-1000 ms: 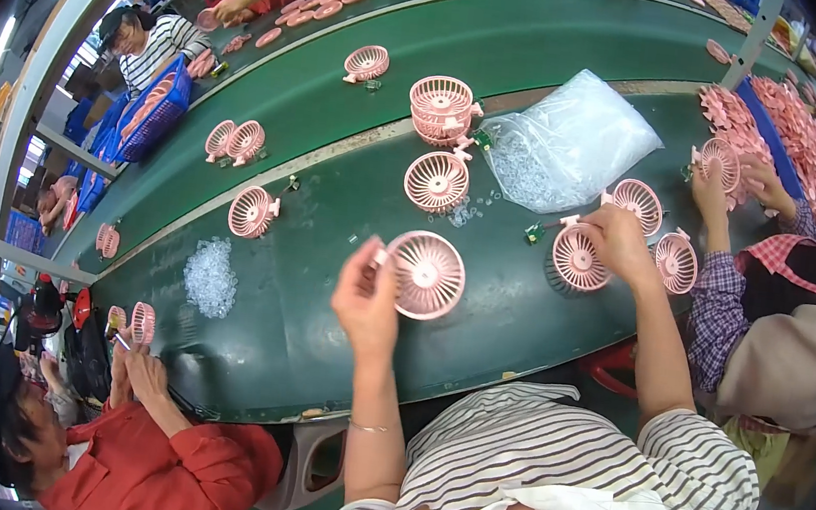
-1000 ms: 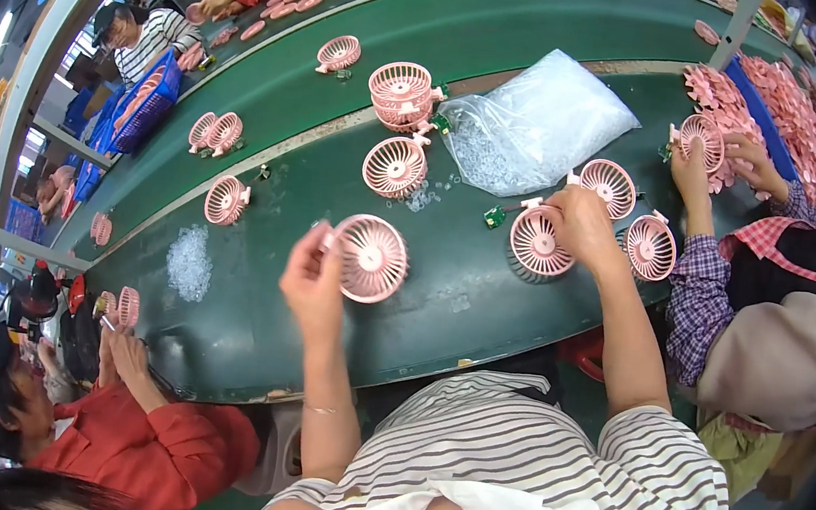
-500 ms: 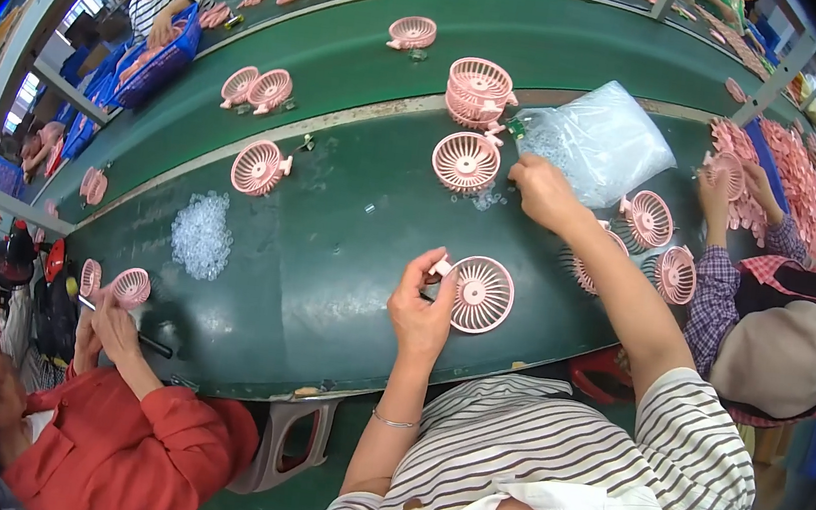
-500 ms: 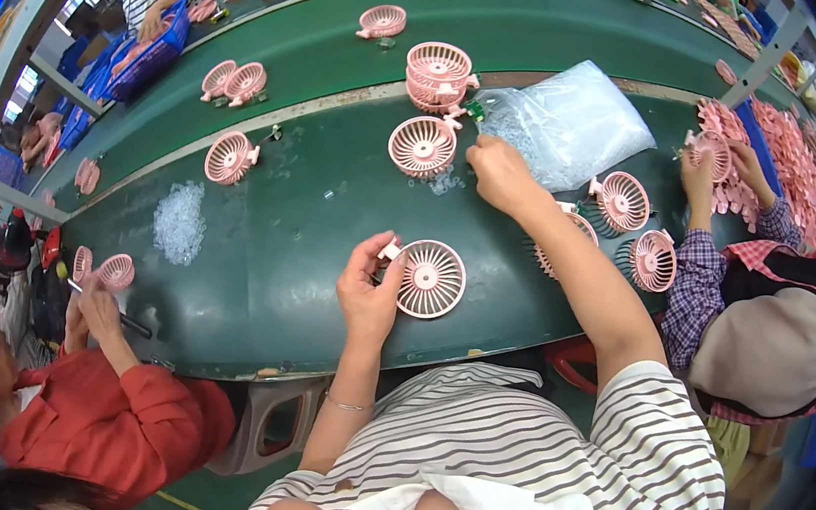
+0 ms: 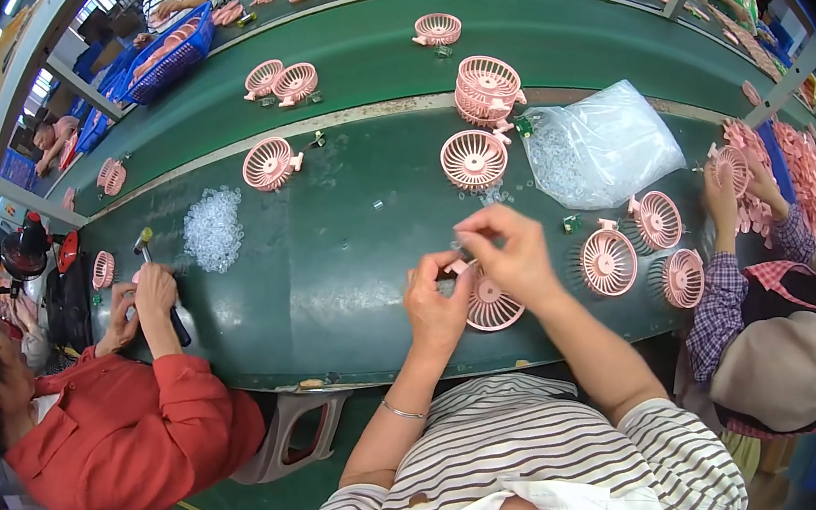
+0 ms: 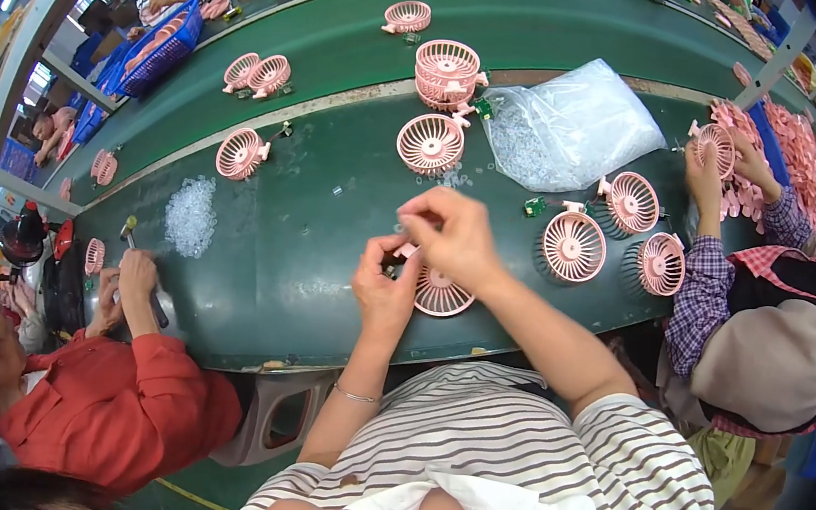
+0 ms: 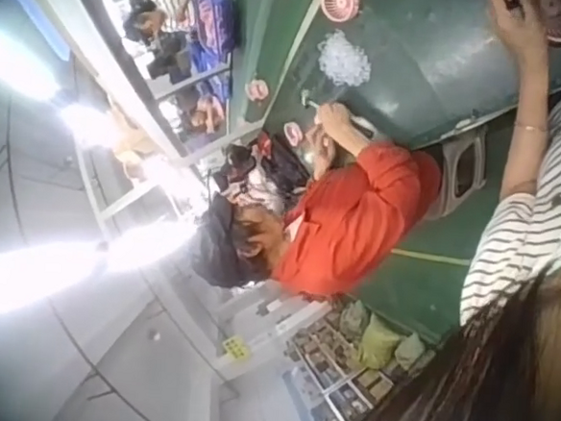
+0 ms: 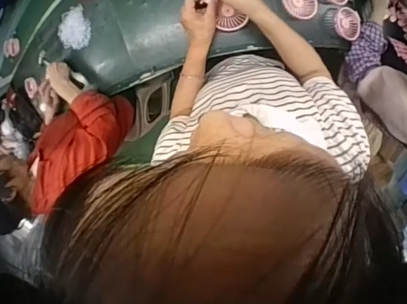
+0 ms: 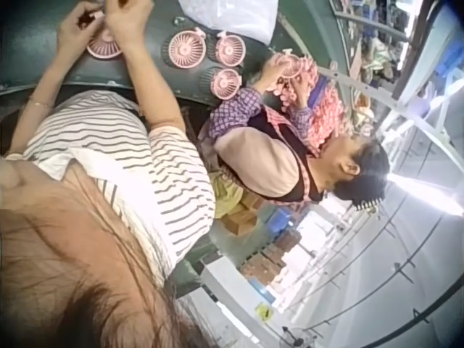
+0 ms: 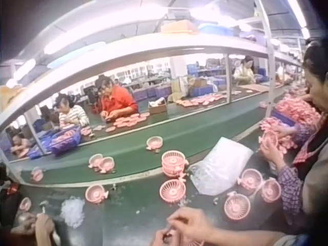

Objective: The person assembles mini fan housings along a production line by fitting small circuit boards and plastic parts into fan grilles by hand.

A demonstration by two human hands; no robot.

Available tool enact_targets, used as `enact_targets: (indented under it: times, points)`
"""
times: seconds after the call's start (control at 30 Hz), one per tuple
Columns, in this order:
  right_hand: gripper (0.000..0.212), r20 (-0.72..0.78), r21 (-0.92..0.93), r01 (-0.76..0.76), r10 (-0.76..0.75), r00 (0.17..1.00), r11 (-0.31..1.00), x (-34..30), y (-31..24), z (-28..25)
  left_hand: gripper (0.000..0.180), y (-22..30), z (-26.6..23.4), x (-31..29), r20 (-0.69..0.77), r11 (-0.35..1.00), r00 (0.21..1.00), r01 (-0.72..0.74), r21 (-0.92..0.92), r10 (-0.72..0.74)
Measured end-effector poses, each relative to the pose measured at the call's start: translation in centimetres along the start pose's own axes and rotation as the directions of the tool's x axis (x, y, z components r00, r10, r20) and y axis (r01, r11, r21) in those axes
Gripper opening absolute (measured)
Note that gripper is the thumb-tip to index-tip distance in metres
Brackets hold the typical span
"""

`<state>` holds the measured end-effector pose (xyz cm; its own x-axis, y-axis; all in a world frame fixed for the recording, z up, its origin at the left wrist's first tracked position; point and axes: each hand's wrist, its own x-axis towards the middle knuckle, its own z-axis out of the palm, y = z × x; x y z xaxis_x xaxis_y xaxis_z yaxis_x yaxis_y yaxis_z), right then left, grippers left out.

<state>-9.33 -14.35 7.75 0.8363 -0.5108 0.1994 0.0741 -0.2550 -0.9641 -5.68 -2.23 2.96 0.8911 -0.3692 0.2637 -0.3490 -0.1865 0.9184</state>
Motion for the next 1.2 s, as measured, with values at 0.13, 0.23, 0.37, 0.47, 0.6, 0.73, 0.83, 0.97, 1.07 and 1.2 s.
enact_targets:
  times: [0.13,0.23,0.37,0.47,0.6,0.73,0.83,0.97,1.07,1.2]
  points:
    - [0.011,-0.083,-0.012,-0.113,0.112,0.99,0.993,-0.1,2.8,0.8,0.032,0.8,-0.1,-0.9,0.074,0.995,0.997,-0.009,0.095,0.002]
    - [0.01,-0.049,0.047,-0.226,0.228,0.972,0.973,0.3,3.0,-0.2,0.032,0.5,-0.1,-1.7,0.084,0.96,0.994,-0.086,0.266,0.065]
    - [0.009,0.024,0.036,-0.275,0.275,0.961,0.961,0.9,2.2,-0.6,0.039,0.8,0.2,-1.3,0.034,0.995,0.999,-0.043,0.094,0.04]
    - [0.009,0.015,-0.13,-0.116,0.119,0.993,0.985,0.4,2.6,-0.6,0.046,0.7,0.2,-0.8,0.025,0.997,0.997,-0.076,0.027,0.075]
    - [0.009,-0.012,-0.113,-0.093,0.092,0.996,0.989,0.0,2.6,-0.3,0.052,-0.6,0.2,-0.7,0.14,0.954,0.977,-0.19,0.234,0.16]
    - [0.01,-0.069,-0.053,-0.203,0.2,0.977,0.978,1.3,3.0,-1.1,0.038,0.5,0.6,-0.3,0.048,0.993,0.998,-0.034,0.115,0.029]
    - [0.011,-0.04,0.056,-0.247,0.25,0.968,0.967,0.8,2.3,-1.7,0.03,0.1,0.2,-1.0,0.016,0.998,0.999,0.037,0.05,-0.037]
    - [0.012,0.072,-0.032,-0.221,0.223,0.972,0.975,-1.1,0.9,-1.9,0.028,-0.2,-0.5,-2.0,-0.02,0.999,1.0,-0.018,0.045,0.019]
    - [0.011,0.109,-0.026,-0.228,0.229,0.967,0.973,-1.9,1.7,-1.7,0.026,0.4,-0.5,-2.1,-0.055,0.999,0.998,-0.032,0.034,0.034]
    - [0.011,0.159,0.095,-0.377,0.36,0.919,0.921,-1.9,1.7,-1.8,0.022,0.8,-0.5,-2.1,-0.085,0.999,0.996,-0.031,-0.015,0.03]
